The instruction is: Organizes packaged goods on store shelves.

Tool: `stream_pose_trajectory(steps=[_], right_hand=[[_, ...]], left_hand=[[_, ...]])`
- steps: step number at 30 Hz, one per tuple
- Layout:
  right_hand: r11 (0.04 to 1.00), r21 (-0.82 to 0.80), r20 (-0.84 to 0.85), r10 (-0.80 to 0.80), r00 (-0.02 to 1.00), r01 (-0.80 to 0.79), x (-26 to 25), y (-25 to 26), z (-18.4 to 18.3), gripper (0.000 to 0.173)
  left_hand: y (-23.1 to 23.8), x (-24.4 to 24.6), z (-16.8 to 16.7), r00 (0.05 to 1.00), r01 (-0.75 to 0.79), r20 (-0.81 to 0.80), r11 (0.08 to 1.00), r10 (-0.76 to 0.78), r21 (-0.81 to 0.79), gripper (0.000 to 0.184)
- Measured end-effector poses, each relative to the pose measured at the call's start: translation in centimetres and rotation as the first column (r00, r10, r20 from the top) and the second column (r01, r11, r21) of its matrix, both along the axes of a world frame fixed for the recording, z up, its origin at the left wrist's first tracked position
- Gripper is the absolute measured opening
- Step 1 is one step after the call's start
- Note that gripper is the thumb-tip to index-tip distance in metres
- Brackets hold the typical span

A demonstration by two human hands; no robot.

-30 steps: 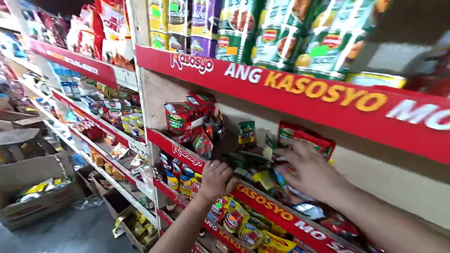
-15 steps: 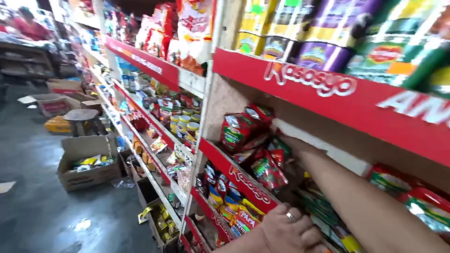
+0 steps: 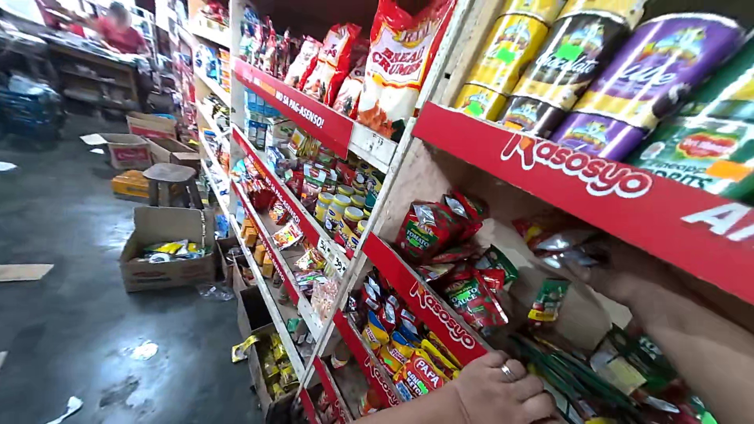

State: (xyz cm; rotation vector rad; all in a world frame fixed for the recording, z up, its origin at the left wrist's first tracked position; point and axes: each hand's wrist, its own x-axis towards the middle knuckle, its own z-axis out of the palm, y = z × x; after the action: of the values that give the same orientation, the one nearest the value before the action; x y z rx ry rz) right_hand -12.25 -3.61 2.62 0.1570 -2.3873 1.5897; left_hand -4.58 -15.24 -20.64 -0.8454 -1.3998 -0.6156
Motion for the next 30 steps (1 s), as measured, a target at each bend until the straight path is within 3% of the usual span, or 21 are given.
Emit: stream_pose_trajectory(steps=[2,4,6,8,10,11,12,13,14,15,16,17,21,24,26,30], right_hand=[[0.955,-0.27,0.115,-0.092,0.989,0.121,3.4,1.2,-0.7,0.022],[0.913,-0.333,0.199,-0.178,0.964,0.238,8.4,1.4,-1.6,0.025],[0.918,-0.317,0.229,-0.172,0.958,0.24,14.0,1.6,-2.6,0.032],[0.933,-0.299,0.245,-0.127,0.961,0.2,20.1,0.8,-3.2,0.039],[0.905,-0.39,0.204,-0.096,0.974,0.171,24.4,1.6,-5.1,0.045],[0.877,-0.467,0.157,-0.041,0.987,0.111,25.9,3.2,-6.9,0.045],[0.849,-0.527,0.089,0.012,0.996,0.037,27.1,4.8,-9.1,0.041],[0.83,-0.558,0.033,0.031,0.999,-0.007,28.1,5.9,-11.0,0.037],[0.804,-0.595,-0.025,0.017,1.0,-0.029,28.9,6.7,-13.0,0.032],[0.78,-0.624,-0.07,-0.001,0.998,-0.043,29.5,7.3,-14.8,0.025],[0.758,-0.649,-0.098,-0.001,0.995,-0.064,30.1,7.8,-16.4,0.019],[0.75,-0.658,-0.107,0.005,0.994,-0.075,30.5,8.4,-17.9,0.022],[0.9,-0.432,0.022,0.064,0.998,-0.048,33.4,11.8,-19.4,0.061],[0.983,-0.181,0.02,0.042,0.999,-0.038,35.1,15.0,-19.0,0.046],[0.992,-0.121,-0.028,0.029,0.999,-0.033,35.9,16.5,-19.6,0.04],[0.988,-0.144,-0.06,0.05,0.997,-0.058,36.3,17.1,-20.8,0.06]], left_hand=[[0.0,0.2,0.0,1.0,-0.013,0.012,1.0,0.014,-0.02,0.039],[-0.1,0.4,0.1,0.999,-0.018,0.04,0.999,0.019,-0.038,0.036],[-0.4,1.0,0.4,0.994,0.023,0.111,0.998,-0.017,-0.057,0.036],[-0.7,2.6,0.8,0.961,0.128,0.247,0.992,-0.121,-0.015,0.047],[-0.7,5.6,1.1,0.854,0.329,0.378,0.934,-0.357,0.136,0.072],[-0.3,7.4,1.1,0.751,0.46,0.412,0.856,-0.516,0.234,0.084],[0.4,9.2,1.0,0.579,0.602,0.44,0.724,-0.686,0.338,0.093],[1.1,11.1,0.7,0.322,0.708,0.465,0.536,-0.825,0.461,0.1],[1.7,12.8,0.4,0.003,0.727,0.467,0.323,-0.884,0.606,0.105],[2.2,14.2,0.2,-0.281,0.648,0.428,0.159,-0.859,0.745,0.105],[2.8,15.3,0.0,-0.46,0.52,0.361,0.084,-0.811,0.85,0.102],[3.5,16.2,0.0,-0.541,0.409,0.309,0.076,-0.782,0.909,0.098],[6.6,18.7,-0.2,-0.551,0.162,0.256,0.199,-0.794,0.966,0.067],[8.1,20.0,-1.3,-0.521,0.206,0.32,0.246,-0.792,0.947,0.067],[8.9,20.6,-1.6,-0.489,0.256,0.383,0.29,-0.784,0.922,0.066],[9.8,21.5,-1.2,-0.436,0.259,0.48,0.404,-0.761,0.877,0.061]])
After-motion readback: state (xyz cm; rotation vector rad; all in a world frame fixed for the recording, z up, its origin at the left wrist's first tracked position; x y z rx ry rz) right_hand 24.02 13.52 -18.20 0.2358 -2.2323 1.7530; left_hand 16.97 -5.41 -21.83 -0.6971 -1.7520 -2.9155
